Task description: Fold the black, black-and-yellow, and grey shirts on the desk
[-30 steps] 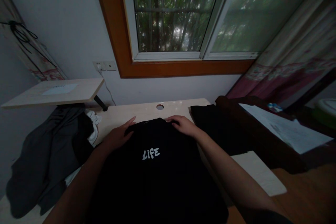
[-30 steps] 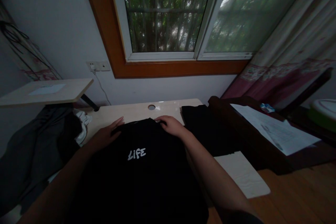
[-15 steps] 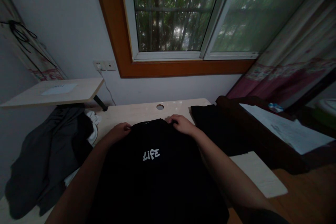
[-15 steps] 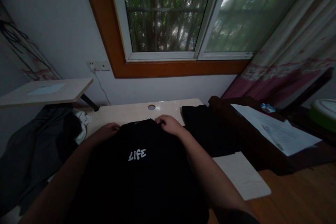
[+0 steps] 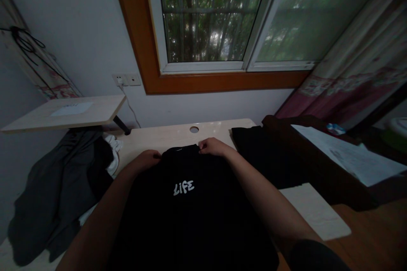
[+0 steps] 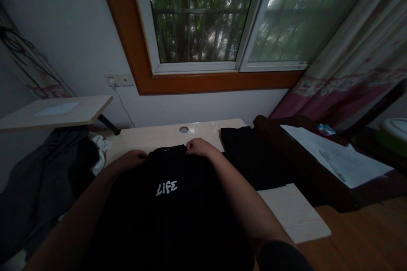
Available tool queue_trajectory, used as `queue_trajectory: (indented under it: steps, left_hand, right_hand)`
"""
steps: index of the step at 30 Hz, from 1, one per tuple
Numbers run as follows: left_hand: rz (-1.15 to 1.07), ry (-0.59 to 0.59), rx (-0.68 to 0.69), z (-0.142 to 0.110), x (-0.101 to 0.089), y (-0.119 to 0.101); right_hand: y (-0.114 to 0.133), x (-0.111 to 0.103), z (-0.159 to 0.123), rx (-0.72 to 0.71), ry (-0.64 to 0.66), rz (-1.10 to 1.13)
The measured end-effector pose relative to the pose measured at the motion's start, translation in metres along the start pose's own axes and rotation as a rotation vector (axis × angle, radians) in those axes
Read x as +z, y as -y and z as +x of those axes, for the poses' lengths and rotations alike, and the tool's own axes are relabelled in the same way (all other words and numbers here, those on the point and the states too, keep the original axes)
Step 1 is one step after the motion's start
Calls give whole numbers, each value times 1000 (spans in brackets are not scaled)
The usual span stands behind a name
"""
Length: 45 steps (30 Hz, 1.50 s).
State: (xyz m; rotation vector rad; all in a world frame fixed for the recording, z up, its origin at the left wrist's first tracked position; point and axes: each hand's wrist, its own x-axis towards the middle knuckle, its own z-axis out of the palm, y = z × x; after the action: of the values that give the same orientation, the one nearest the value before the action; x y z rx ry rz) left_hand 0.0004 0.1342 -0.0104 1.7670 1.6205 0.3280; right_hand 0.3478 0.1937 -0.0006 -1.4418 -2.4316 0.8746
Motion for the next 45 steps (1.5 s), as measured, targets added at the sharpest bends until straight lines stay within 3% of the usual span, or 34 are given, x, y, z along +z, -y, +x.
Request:
queue_trajectory:
  steps: [4, 10, 17, 21, 25, 28, 33, 38, 45]
  left_hand:
    - [-3, 4, 10, -2, 2, -8]
    - [-77, 75, -14, -6, 6, -22]
    - [-134, 139, 112, -8, 9, -29]
    - [-74, 30, 136, -4, 6, -27]
    - [-22, -198, 54, 6, -5, -17]
    - [144, -345, -2, 18, -16, -7]
    - [312, -401, -46, 33, -19, -3]
    - [716, -495, 29, 41, -16, -2]
    - [759, -567, 43, 42, -20, 13]
  right_hand:
    - [2, 2, 0, -18, -31, 10]
    - [-1, -2, 3, 16, -190, 36]
    - [2, -16, 5, 8, -379, 75]
    - [0, -13, 8, -33, -303, 24]
    - [-9, 0, 10, -23, -225, -16]
    - [-12, 8, 11, 30, -216, -98]
    - [-7, 13, 14, 103, -206, -202]
    - [-6, 6, 14, 171, -239, -242]
    - [-34, -25, -5, 253, -136, -270]
